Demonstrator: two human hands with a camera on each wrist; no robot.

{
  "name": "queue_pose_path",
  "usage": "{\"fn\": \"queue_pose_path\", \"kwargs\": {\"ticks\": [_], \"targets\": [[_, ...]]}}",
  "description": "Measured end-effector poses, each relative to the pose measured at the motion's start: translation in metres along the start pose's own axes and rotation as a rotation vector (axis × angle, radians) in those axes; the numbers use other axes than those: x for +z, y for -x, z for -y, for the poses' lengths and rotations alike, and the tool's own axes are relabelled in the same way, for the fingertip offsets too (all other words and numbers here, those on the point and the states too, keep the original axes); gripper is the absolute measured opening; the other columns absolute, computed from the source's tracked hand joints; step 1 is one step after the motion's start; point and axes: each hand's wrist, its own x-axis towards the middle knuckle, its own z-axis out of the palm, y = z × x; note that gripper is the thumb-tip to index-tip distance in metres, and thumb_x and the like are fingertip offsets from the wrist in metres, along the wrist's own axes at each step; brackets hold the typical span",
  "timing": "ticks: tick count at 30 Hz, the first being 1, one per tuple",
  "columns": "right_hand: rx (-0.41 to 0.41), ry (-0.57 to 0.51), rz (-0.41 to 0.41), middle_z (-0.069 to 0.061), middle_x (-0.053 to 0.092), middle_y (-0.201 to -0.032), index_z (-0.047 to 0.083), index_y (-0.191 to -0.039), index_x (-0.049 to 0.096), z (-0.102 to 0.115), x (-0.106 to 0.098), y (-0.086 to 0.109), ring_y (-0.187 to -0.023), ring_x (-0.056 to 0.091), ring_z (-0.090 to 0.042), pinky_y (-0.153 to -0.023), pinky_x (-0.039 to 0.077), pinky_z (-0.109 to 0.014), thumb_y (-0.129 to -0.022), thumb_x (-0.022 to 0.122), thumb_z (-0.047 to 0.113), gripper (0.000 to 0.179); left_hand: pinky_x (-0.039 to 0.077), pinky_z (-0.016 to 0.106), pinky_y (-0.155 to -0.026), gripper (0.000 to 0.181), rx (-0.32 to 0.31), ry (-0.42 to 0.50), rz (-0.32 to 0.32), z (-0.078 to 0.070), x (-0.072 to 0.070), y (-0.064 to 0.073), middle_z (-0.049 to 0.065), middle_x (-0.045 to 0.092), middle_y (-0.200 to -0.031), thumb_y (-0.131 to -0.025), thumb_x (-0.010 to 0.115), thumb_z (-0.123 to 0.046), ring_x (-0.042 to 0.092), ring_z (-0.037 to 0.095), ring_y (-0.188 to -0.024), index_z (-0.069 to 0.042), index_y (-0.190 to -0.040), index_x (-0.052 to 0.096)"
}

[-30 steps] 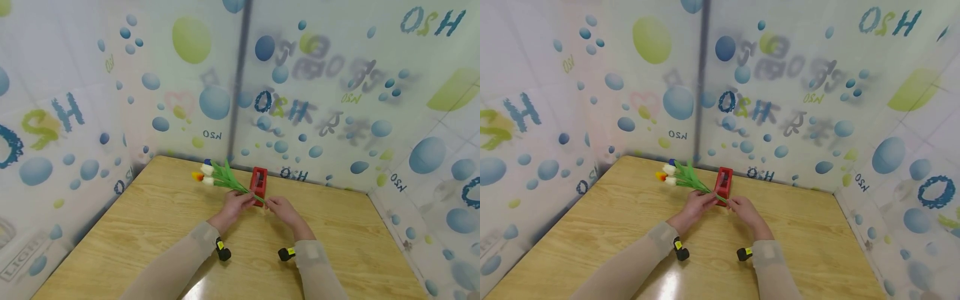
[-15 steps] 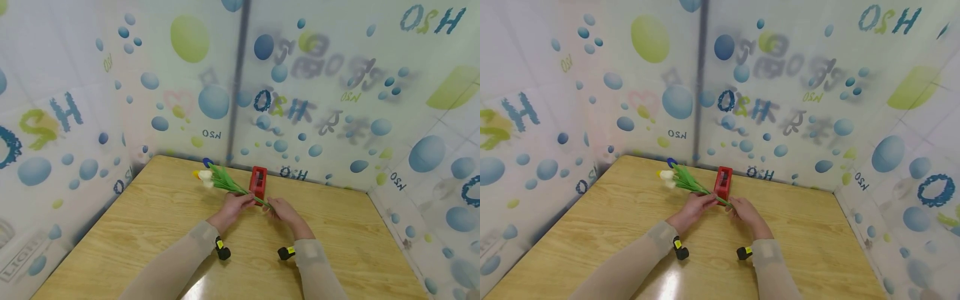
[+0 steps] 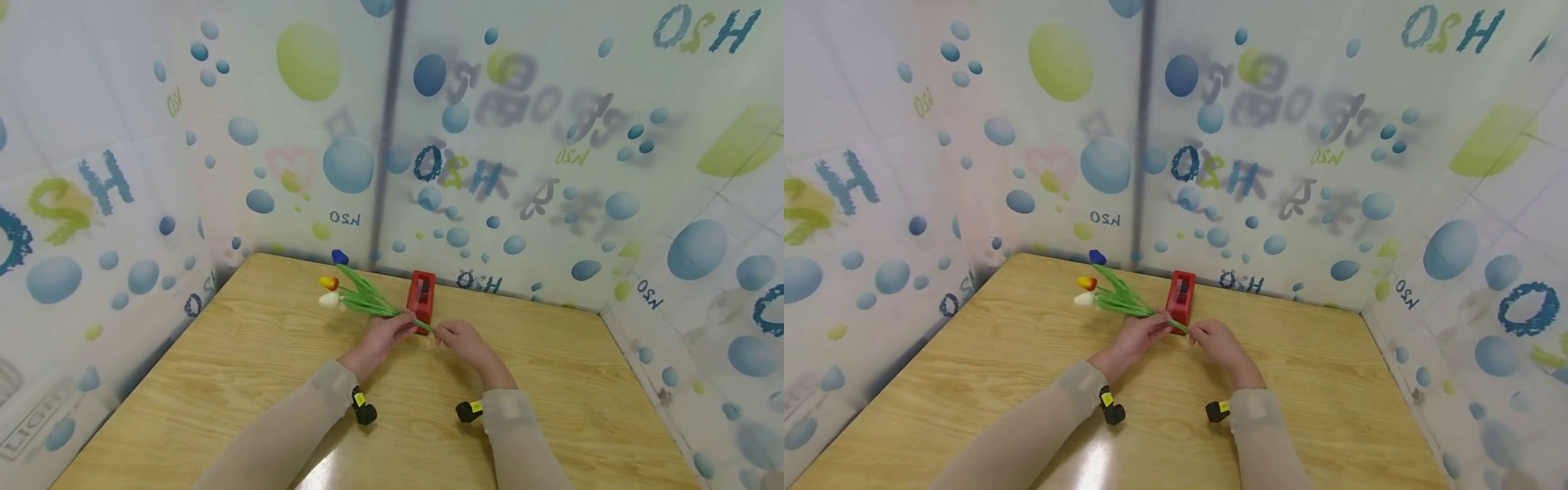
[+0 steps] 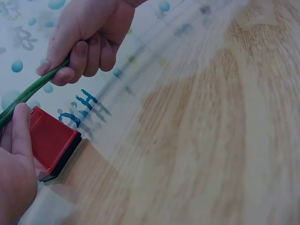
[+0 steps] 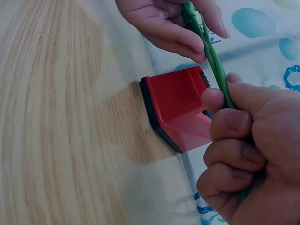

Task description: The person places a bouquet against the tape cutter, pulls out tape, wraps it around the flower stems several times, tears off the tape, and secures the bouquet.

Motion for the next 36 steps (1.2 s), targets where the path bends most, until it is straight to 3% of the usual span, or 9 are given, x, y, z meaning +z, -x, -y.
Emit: {"fn": "queue_pose_path", "kwargs": {"ticks": [5, 8, 11, 16, 20, 25, 29, 32, 36], "targets": [[-0.034, 0.188, -0.069, -0.006, 0.068, -0.087, 0.007, -0.097, 0.076, 0.004, -0.001, 0.0, -0.073, 0.048, -0.017, -0.069, 0.045, -0.032, -0.112, 0.055, 0.022, 0.03, 0.067, 0.023, -0.08, 0.03, -0.022, 0.009, -0.046, 0.001, 0.002, 0.0, 0.002, 0.077, -0.094, -0.102, 0.067, 0.002, 0.078, 0.01, -0.083, 0.018, -0.127, 0.06], [-0.041, 0.236, -0.081, -0.006, 0.074, -0.097, 0.009, -0.099, 0.078, 0.006, 0.0, 0.0, -0.079, 0.053, -0.017, -0.073, 0.048, -0.032, -0.111, 0.057, 0.023, 0.028, 0.067, 0.023, -0.082, 0.024, -0.043, 0.008, -0.074, 0.002, 0.0, 0.001, 0.003, 0.076, -0.097, -0.102, 0.067, 0.002, 0.077, 0.011, -0.086, 0.014, -0.122, 0.064], [-0.01, 0.249, -0.101, -0.006, 0.074, -0.095, 0.01, -0.103, 0.078, 0.008, 0.002, 0.001, -0.079, 0.056, -0.018, -0.071, 0.049, -0.032, -0.11, 0.061, 0.026, 0.025, 0.067, 0.024, -0.084, 0.02, -0.064, 0.001, -0.095, 0.003, -0.002, 0.002, 0.006, 0.074, -0.1, -0.101, 0.067, 0.003, 0.076, 0.012, -0.089, 0.012, -0.12, 0.066], [0.017, 0.292, -0.294, -0.004, 0.074, -0.098, 0.012, -0.113, 0.075, 0.014, 0.01, -0.002, -0.085, 0.065, -0.017, -0.074, 0.059, -0.036, -0.108, 0.063, 0.032, 0.024, 0.067, 0.024, -0.082, 0.011, -0.104, -0.017, -0.112, 0.007, -0.001, 0.001, 0.005, 0.074, -0.095, -0.101, 0.068, 0.004, 0.076, 0.012, -0.086, 0.006, -0.111, 0.069], [0.02, 0.226, -0.41, -0.007, 0.078, -0.098, 0.009, -0.106, 0.077, 0.023, 0.016, -0.004, -0.084, 0.067, -0.02, -0.075, 0.061, -0.039, -0.106, 0.065, 0.027, 0.022, 0.067, 0.023, -0.08, 0.006, -0.123, -0.002, -0.123, 0.011, 0.002, 0.0, 0.003, 0.075, -0.091, -0.099, 0.07, 0.004, 0.075, 0.012, -0.083, 0.003, -0.106, 0.071], [0.099, 0.097, -0.405, -0.006, 0.078, -0.093, 0.009, -0.093, 0.08, 0.031, 0.022, -0.012, -0.078, 0.061, -0.02, -0.065, 0.05, -0.029, -0.105, 0.066, 0.025, 0.024, 0.067, 0.024, -0.079, 0.006, -0.14, 0.016, -0.136, 0.013, 0.003, 0.001, 0.005, 0.074, -0.092, -0.099, 0.072, 0.002, 0.076, 0.013, -0.083, 0.004, -0.105, 0.071], [0.172, 0.096, -0.371, -0.002, 0.072, -0.084, 0.01, -0.093, 0.082, 0.037, 0.026, -0.019, -0.074, 0.056, -0.018, -0.061, 0.043, -0.026, -0.104, 0.067, 0.029, 0.027, 0.067, 0.026, -0.086, 0.014, -0.138, 0.016, -0.121, 0.012, 0.002, 0.003, 0.007, 0.075, -0.102, -0.101, 0.069, 0.0, 0.076, 0.013, -0.088, 0.006, -0.113, 0.071], [0.167, 0.217, -0.338, -0.001, 0.066, -0.073, 0.009, -0.086, 0.081, 0.042, 0.027, -0.022, -0.066, 0.053, -0.016, -0.056, 0.039, -0.025, -0.104, 0.067, 0.032, 0.032, 0.066, 0.026, -0.089, 0.02, -0.144, 0.027, -0.123, 0.011, 0.001, 0.004, 0.008, 0.075, -0.109, -0.103, 0.067, -0.004, 0.075, 0.013, -0.091, 0.006, -0.12, 0.069], [0.118, 0.412, -0.321, 0.001, 0.066, -0.067, 0.012, -0.08, 0.079, 0.046, 0.027, -0.024, -0.059, 0.053, -0.014, -0.053, 0.04, -0.025, -0.104, 0.07, 0.031, 0.032, 0.066, 0.024, -0.086, 0.024, -0.162, 0.041, -0.146, 0.009, 0.002, 0.003, 0.008, 0.073, -0.103, -0.107, 0.061, -0.012, 0.072, 0.014, -0.087, 0.005, -0.122, 0.067]]}}
